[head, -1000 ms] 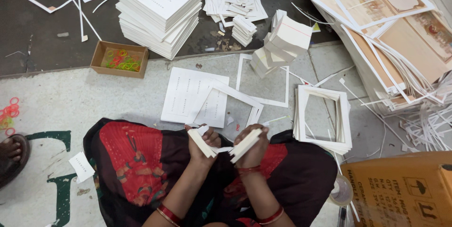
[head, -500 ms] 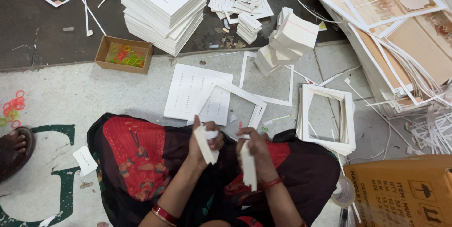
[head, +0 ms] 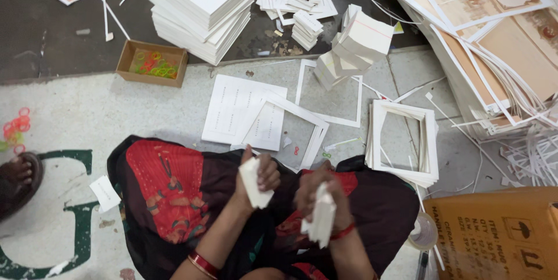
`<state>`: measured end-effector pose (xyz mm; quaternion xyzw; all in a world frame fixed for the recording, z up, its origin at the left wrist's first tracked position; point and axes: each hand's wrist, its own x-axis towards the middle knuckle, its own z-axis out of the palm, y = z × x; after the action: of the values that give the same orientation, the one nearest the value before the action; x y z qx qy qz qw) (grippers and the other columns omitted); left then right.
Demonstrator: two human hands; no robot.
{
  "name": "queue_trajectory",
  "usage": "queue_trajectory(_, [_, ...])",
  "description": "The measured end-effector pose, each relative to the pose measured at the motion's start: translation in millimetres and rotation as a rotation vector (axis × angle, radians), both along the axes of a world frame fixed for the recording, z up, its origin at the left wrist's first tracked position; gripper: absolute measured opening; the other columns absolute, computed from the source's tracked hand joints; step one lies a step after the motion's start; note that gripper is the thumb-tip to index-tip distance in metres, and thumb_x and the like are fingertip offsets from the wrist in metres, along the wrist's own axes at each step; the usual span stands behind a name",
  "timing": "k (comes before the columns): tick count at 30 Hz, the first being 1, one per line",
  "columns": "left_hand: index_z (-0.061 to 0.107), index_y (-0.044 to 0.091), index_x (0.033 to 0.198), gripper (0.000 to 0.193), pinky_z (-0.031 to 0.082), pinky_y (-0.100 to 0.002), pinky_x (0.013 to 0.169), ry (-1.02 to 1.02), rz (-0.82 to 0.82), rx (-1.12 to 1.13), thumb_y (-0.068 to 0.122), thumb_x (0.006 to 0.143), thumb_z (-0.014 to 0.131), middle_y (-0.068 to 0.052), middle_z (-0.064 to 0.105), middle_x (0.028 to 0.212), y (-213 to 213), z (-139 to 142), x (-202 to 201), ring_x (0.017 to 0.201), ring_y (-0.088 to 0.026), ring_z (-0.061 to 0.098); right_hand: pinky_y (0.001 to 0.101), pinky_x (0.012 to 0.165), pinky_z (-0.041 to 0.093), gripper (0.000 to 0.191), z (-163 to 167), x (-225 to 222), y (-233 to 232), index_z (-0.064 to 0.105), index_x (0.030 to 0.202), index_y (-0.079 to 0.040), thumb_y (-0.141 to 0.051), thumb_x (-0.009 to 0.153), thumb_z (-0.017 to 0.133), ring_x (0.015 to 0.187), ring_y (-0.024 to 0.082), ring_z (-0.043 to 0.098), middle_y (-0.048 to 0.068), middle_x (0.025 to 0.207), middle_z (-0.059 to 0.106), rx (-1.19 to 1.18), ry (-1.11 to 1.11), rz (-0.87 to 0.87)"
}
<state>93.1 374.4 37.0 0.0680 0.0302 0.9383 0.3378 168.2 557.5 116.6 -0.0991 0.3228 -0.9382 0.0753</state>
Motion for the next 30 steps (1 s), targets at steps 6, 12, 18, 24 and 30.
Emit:
queue_trajectory(6, [0.05, 0.007, 0.079, 0.074, 0.037, -0.027, 0.047, -0.267, 0.177, -0.336, 0.076, 0.098, 0.028, -0.004, 0.049, 0.062, -7.0, -19.5, -10.8, 0.049, -0.014, 0.045, 0.0313, 0.057, 0.054, 0.04, 8.2, -31.2, 55.4, 0.056, 0.122, -0.008, -0.043, 0.102, 0.06, 0.067, 0.016, 0.063, 0.007, 0.087, 0.065, 0.69, -0.23, -0.483])
queue_trajectory(12, [0.062, 0.001, 0.103, 0.074, 0.057, -0.037, 0.06, -0.305, 0.329, -1.065, 0.068, 0.098, 0.032, -0.014, 0.068, 0.08, 22.6, -58.9, -9.7, 0.067, -0.026, 0.068, 0.0301, 0.079, 0.051, 0.038, -63.2, -45.7, 12.4, 0.069, 0.114, -0.003, -0.039, 0.109, 0.056, 0.092, 0.011, 0.062, 0.003, 0.101, 0.07, 1.04, -0.416, -0.628])
queue_trajectory(18, [0.053, 0.008, 0.134, 0.062, 0.051, -0.03, 0.093, -0.037, 0.307, -1.005, 0.058, 0.1, 0.041, -0.009, 0.066, 0.119, 41.3, -67.6, 5.4, 0.107, -0.017, 0.063, 0.0353, 0.074, 0.048, 0.034, -89.8, -59.3, -43.9, 0.066, 0.1, -0.004, -0.036, 0.105, 0.054, 0.079, 0.015, 0.062, 0.009, 0.088, 0.068, 1.491, -0.273, -0.595])
queue_trajectory(24, [0.043, 0.004, 0.136, 0.046, 0.052, -0.032, 0.094, 0.496, 0.32, -1.321, 0.021, 0.098, 0.064, -0.012, 0.064, 0.12, 27.3, -51.4, -1.8, 0.111, -0.02, 0.062, 0.0353, 0.084, 0.05, 0.034, -110.9, -70.3, -44.7, 0.057, 0.108, -0.002, -0.036, 0.108, 0.051, 0.094, 0.021, 0.059, 0.013, 0.106, 0.062, 1.112, -0.149, -0.722])
queue_trajectory(30, [0.049, 0.006, 0.134, 0.057, 0.054, -0.033, 0.092, 0.716, 0.257, -1.298, 0.011, 0.086, 0.079, -0.012, 0.068, 0.117, -0.8, -32.3, 6.3, 0.109, -0.02, 0.066, 0.0378, 0.105, 0.045, 0.063, -128.4, -53.2, -43.1, 0.048, 0.133, -0.003, -0.059, 0.107, 0.032, 0.116, 0.024, 0.058, 0.014, 0.121, 0.06, 0.417, -0.144, -0.506])
